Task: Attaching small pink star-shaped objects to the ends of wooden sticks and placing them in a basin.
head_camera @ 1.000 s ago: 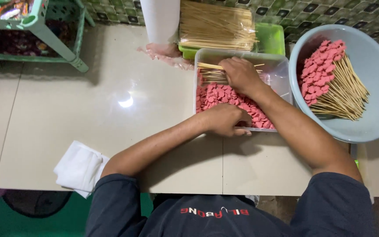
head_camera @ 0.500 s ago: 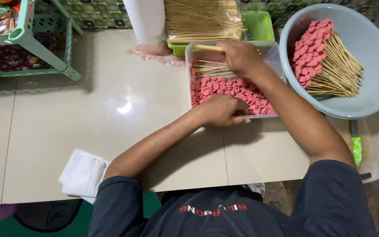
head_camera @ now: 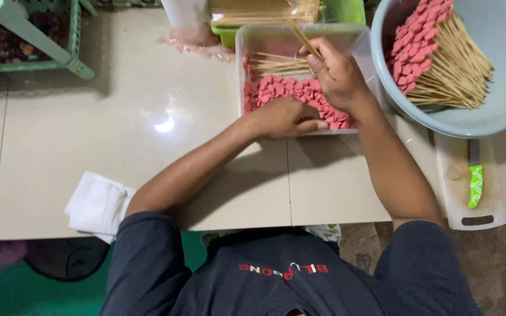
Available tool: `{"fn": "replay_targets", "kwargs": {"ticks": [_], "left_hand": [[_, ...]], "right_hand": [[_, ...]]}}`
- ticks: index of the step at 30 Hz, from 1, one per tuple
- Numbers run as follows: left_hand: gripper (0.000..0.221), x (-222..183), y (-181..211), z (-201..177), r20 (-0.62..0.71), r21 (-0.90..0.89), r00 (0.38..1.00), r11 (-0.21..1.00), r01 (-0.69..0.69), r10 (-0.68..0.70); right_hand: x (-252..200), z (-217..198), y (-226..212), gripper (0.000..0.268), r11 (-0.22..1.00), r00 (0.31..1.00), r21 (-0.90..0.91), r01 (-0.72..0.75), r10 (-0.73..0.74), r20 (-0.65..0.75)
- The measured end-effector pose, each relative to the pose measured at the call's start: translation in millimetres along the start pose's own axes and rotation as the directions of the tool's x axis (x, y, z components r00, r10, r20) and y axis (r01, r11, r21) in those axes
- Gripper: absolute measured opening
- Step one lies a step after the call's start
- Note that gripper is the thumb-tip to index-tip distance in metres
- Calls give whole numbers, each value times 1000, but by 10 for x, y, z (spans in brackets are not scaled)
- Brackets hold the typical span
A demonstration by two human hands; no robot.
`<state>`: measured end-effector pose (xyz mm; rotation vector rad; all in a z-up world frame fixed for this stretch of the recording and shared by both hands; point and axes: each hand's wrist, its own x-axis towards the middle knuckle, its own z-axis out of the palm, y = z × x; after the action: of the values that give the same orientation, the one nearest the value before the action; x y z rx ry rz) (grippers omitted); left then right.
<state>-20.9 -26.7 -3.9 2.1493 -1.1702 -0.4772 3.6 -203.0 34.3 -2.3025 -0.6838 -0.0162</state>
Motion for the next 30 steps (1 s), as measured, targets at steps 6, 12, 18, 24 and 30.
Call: {"fn": "replay_targets", "kwargs": {"ticks": [6, 12, 18, 24, 30], "left_hand": [[22, 29, -51, 23, -47, -64, 999, 998, -21, 18], [15, 25, -2, -8, -47, -101, 996, 992, 70, -75], [20, 19, -202, -114, -263, 320, 963, 937, 143, -57], [14, 312, -455, 30, -108, 614, 963, 745, 260, -247], [24, 308, -695, 156, -180, 510, 975, 834, 208, -133]], "right_hand": [[-42, -20, 148, 11, 999, 999, 16, 47, -47, 9], [-76, 109, 182, 9, 988, 993, -96, 120, -122, -9], [-113, 82, 149, 10, 991, 981, -44, 125, -130, -144], [-107, 81, 131, 15, 988, 971, -36, 151, -155, -183], [-90, 86, 116, 9, 992, 978, -50, 116, -123, -166]]}}
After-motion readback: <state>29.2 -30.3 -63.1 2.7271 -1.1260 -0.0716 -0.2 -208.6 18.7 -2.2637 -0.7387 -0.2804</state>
